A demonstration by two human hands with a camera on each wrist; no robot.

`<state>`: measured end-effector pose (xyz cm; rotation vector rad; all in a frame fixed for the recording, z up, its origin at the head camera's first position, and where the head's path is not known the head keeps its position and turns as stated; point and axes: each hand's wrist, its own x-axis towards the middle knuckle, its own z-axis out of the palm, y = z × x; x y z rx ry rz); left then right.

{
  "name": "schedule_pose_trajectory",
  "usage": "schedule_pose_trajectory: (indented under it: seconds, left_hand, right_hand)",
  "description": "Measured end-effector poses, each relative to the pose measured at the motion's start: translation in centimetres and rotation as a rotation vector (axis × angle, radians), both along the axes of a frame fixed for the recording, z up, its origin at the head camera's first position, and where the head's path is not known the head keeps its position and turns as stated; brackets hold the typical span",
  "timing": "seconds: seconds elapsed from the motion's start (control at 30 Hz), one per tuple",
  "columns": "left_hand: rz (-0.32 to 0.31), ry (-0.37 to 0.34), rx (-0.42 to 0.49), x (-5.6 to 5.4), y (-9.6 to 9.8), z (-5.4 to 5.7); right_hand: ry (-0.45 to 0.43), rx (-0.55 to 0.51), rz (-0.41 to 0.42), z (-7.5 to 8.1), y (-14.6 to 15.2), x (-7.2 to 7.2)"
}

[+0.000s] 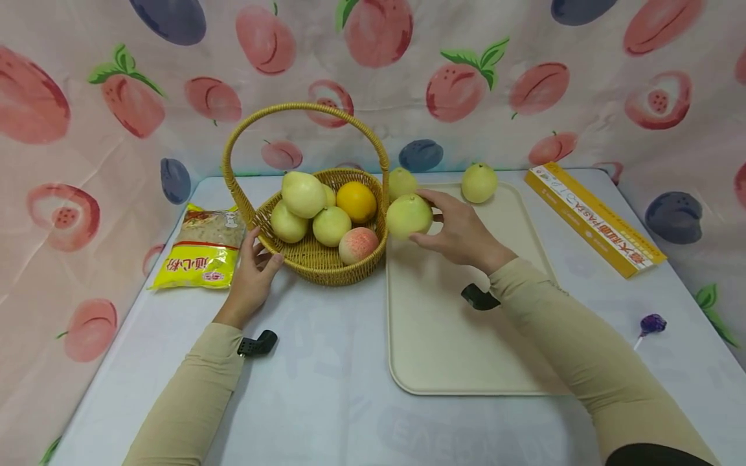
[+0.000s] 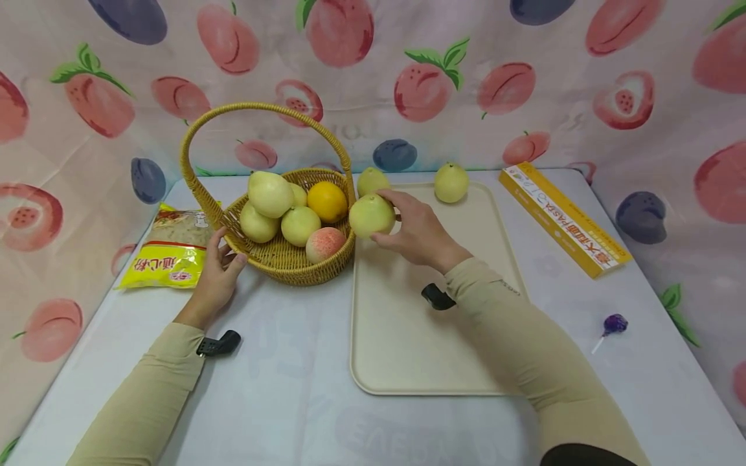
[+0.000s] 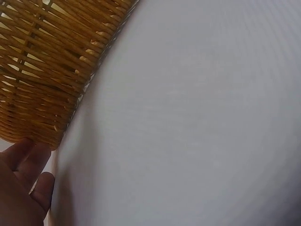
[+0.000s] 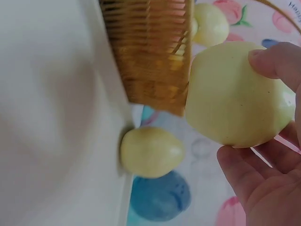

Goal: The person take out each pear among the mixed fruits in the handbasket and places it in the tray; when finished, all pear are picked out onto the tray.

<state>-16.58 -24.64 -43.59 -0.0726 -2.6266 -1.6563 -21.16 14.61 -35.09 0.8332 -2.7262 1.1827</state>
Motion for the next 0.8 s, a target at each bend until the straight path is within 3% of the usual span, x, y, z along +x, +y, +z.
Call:
schedule_pose_trajectory:
  seconds: [0.23, 0.8]
  left_hand:
    - [0.003, 0.002, -0.013, -0.1, -0.1, 0.0]
    - [-0.002, -0.006, 0.003, 0.0, -0.1, -0.1]
  right_hand:
    - [0.019, 0.014, -0.020, -1.3, 1.0, -1.1]
    - [-0.118, 0.003, -0.091, -4.4, 1.0, -3.6]
